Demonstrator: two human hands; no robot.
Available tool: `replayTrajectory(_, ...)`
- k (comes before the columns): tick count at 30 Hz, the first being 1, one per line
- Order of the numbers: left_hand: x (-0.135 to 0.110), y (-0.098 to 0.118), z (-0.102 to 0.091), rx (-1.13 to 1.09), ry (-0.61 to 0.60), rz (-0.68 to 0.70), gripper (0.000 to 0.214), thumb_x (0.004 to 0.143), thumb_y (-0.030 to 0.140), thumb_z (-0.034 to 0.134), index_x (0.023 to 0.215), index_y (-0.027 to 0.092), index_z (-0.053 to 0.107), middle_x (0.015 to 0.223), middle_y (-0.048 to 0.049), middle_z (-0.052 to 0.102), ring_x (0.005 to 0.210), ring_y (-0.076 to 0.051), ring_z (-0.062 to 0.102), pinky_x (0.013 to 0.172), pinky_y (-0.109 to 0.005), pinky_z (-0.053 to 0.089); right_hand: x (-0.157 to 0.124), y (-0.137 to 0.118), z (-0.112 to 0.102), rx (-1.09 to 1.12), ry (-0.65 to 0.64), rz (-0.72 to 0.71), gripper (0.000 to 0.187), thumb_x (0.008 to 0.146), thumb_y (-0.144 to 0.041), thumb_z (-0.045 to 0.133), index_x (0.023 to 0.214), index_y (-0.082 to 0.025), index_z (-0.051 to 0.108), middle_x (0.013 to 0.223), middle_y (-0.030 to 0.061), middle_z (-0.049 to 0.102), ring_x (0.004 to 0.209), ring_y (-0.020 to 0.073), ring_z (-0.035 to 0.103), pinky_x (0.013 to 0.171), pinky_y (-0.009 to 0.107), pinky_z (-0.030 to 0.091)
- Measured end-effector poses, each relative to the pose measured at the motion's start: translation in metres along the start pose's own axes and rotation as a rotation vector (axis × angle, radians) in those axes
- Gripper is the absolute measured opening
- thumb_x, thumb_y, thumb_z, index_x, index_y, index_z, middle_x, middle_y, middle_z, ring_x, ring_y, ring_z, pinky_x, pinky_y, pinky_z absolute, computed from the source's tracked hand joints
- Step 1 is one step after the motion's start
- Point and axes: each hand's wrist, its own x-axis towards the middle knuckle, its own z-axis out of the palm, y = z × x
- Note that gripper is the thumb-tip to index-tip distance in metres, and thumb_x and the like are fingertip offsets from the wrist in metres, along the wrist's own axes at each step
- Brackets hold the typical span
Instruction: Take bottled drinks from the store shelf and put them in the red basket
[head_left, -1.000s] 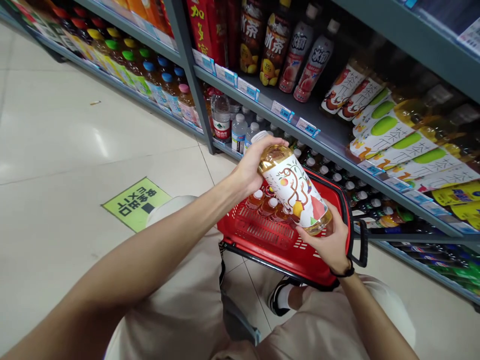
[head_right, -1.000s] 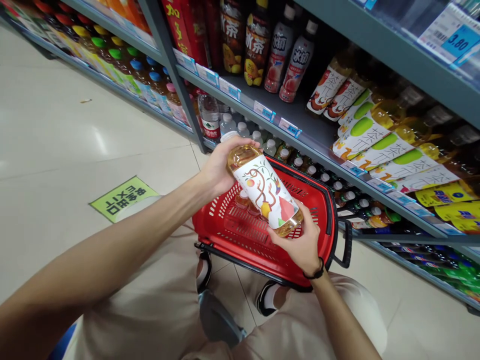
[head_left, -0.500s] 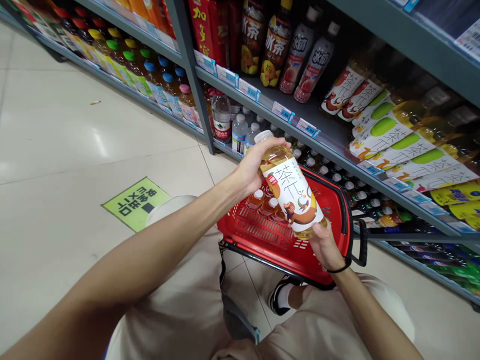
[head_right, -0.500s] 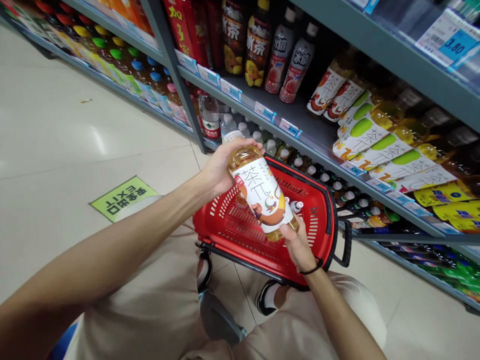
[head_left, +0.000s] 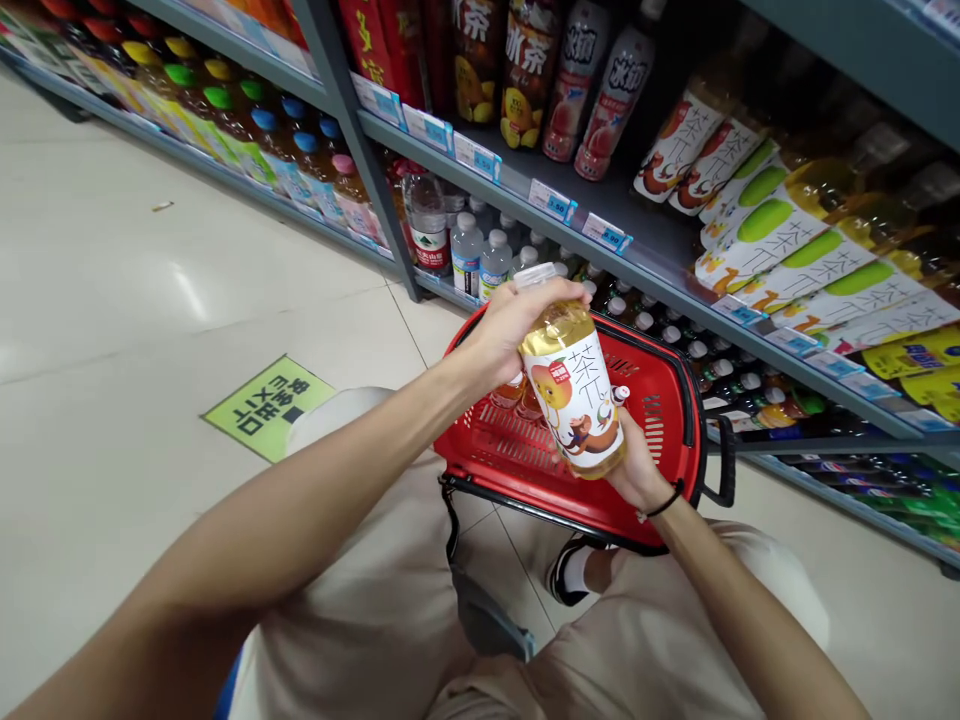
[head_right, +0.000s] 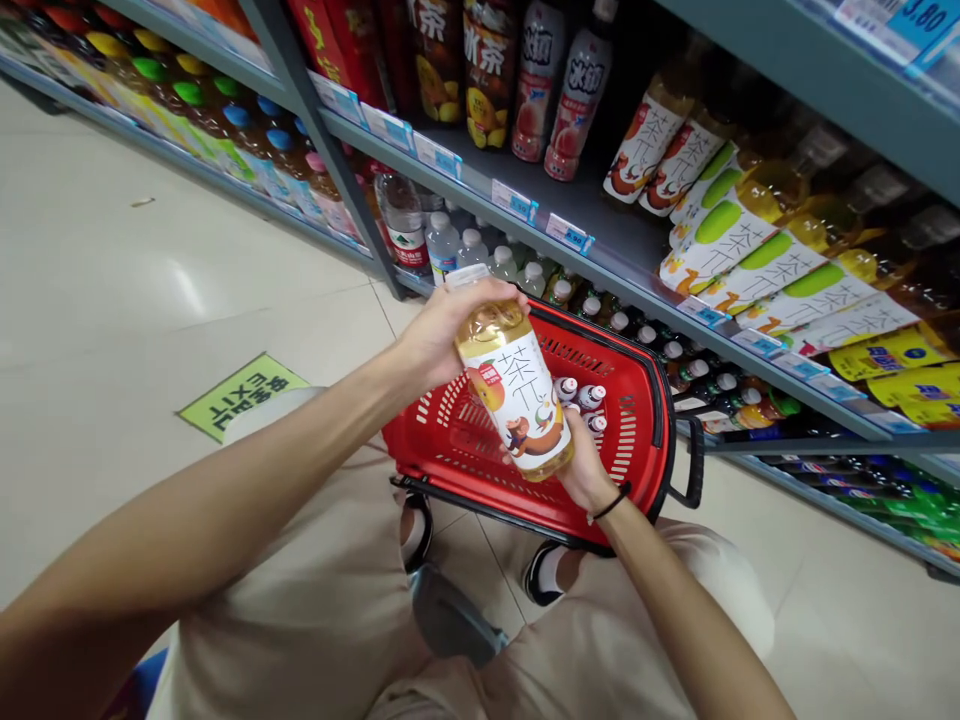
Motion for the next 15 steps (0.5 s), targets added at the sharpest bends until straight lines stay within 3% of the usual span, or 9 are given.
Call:
replayTrajectory(3, 0.001, -0.001, -0.001, 0.095, 0.018, 0.058, 0.026, 0.067, 0.033, 0.083, 0.08, 0.013, 0.071, 0.085, -0.0067, 0.072, 0.075, -0.018, 0.065, 0.085, -0.039, 0.055, 0.013, 0.001, -0.005, -0.09, 0.08, -0.026, 0.053, 0.099, -0.054, 0.04, 0.128, -0.018, 0.067, 0.116, 0.01, 0.076, 0.101, 0.0251, 0.072, 0.088, 0.039, 0.058)
replayTrajectory(6, 0.0, -0.004, -0.002, 0.18, 0.023, 0.102, 0.025, 0.067, 0.031, 0.084, 0.08, 0.013, 0.072, 0.086, -0.0077, 0.072, 0.078, -0.019, 0.066, 0.087, -0.04, 0.055, 0.026, -0.001, -0.013, -0.282, 0.077, -0.099, 0.048, 0.103, -0.046, 0.034, 0.123, -0.018, 0.068, 0.114, 0.0076, 0.076, 0.108, 0.0233, 0.07, 0.095, 0.039, 0.056)
replayTrajectory(11, -0.004, -0.017, 0.004, 0.384, 0.014, 0.146, 0.02, 0.065, 0.025, 0.083, 0.077, 0.012, 0.074, 0.08, -0.0084, 0.07, 0.082, -0.022, 0.067, 0.087, -0.038, 0.054, 0.027, -0.015, -0.027, -1.037, 0.131, -0.288, 0.035, 0.104, -0.026, 0.036, 0.097, -0.015, 0.069, 0.102, 0.0088, 0.074, 0.099, 0.0217, 0.068, 0.096, 0.034, 0.051)
replayTrajectory(15, -0.003, -0.031, 0.002, 0.602, 0.004, 0.182, 0.018, 0.061, 0.022, 0.084, 0.072, 0.013, 0.073, 0.073, -0.0067, 0.069, 0.088, -0.027, 0.068, 0.084, -0.036, 0.054, 0.017, -0.023, -0.033, -1.649, 0.236, -0.333, 0.027, 0.102, -0.023, 0.047, 0.109, -0.01, 0.069, 0.121, 0.018, 0.068, 0.117, 0.0304, 0.063, 0.098, 0.037, 0.049)
